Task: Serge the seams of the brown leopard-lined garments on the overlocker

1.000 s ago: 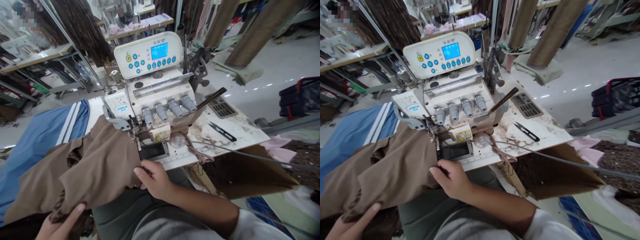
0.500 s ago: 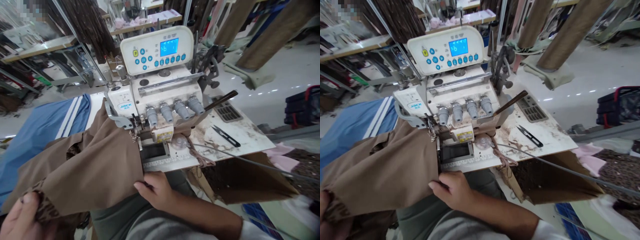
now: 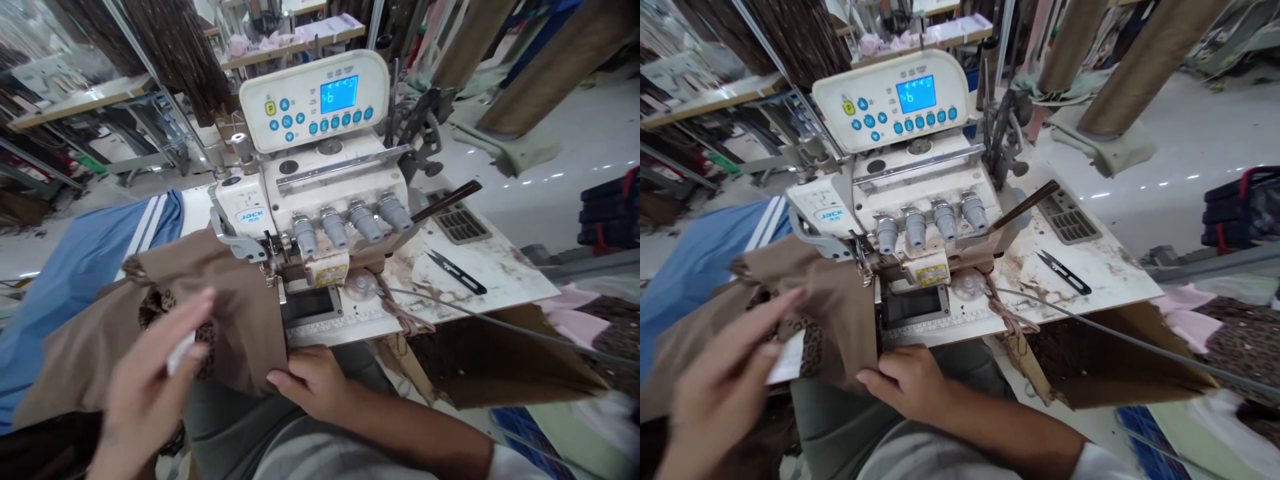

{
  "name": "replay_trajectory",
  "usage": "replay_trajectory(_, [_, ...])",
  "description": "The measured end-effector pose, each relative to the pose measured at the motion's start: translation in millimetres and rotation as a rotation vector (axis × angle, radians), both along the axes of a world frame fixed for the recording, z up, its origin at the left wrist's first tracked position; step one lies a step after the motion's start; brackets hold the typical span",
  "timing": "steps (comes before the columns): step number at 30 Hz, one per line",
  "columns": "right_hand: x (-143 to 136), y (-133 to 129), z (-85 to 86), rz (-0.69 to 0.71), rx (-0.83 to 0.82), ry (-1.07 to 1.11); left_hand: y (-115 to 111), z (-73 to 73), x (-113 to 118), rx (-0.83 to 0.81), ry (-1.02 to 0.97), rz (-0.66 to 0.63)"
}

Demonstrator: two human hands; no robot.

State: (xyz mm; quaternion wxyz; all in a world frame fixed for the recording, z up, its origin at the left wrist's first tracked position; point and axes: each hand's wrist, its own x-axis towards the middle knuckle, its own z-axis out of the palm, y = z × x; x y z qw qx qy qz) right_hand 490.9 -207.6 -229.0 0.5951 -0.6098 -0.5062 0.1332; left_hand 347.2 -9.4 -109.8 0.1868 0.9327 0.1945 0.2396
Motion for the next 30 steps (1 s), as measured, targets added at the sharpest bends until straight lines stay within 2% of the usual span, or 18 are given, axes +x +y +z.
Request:
replay_trajectory(2, [1.7,-0.2,1.4,0.014,-0.021,0.002,-7.7,-10.3,21.4,-0.036,0.111,-0.123])
replay_trajectory(3, [3.1,0.1,2.5,0.016,-0.021,0.003,-8.9,-14.0,32.4,-0.045,0.137,-0.145])
replay_trajectory(6, [7.6,2.3,6.3,-0.011,-0.008,0.041,-0.2,-16.8,60.9,-0.056,0.14,-0.105])
replay_trajectory(9, [12.2,6.3,12.0,-0.032,-0.055,0.115,16.9,-10.2,79.3,-0.073,0.146,-0.056])
replay_trajectory(14, [23.8,18.0,26.8,-0.05,-0.087,0.185,48.1,-4.4,108.1,-0.102,0.155,-0.114])
replay_trajectory(17, [29.2,25.6,34.5,-0.068,-0.098,0.274,62.2,-8.4,121.9,-0.097,0.037,-0.036])
replay_trajectory(19, [29.3,28.1,36.3,-0.042,-0.096,0.412,57.8,-9.0,119.2,-0.006,-0.102,0.07])
replay_trajectory(21, [26.6,27.7,35.2,0.014,-0.089,0.563,38.3,-7.4,104.7,0.113,-0.22,0.13])
replay_trajectory(22, [24.7,26.6,34.0,0.038,-0.086,0.612,24.3,-6.7,94.3,0.144,-0.258,0.112])
replay_trajectory(24, [21.2,24.0,30.9,0.064,-0.076,0.641,-5.5,-8.0,72.9,0.108,-0.263,0.014])
replay_trajectory(26, [19.5,22.9,28.6,0.064,-0.058,0.643,-27.9,-13.5,57.8,0.055,-0.182,-0.045])
replay_trajectory(28, [20.0,24.5,28.1,0.049,-0.039,0.665,-36.0,-21.4,53.5,0.015,-0.087,-0.044])
replay_trajectory(30, [21.9,28.0,29.1,0.029,-0.037,0.702,-30.5,-28.3,58.7,-0.042,-0.068,-0.032])
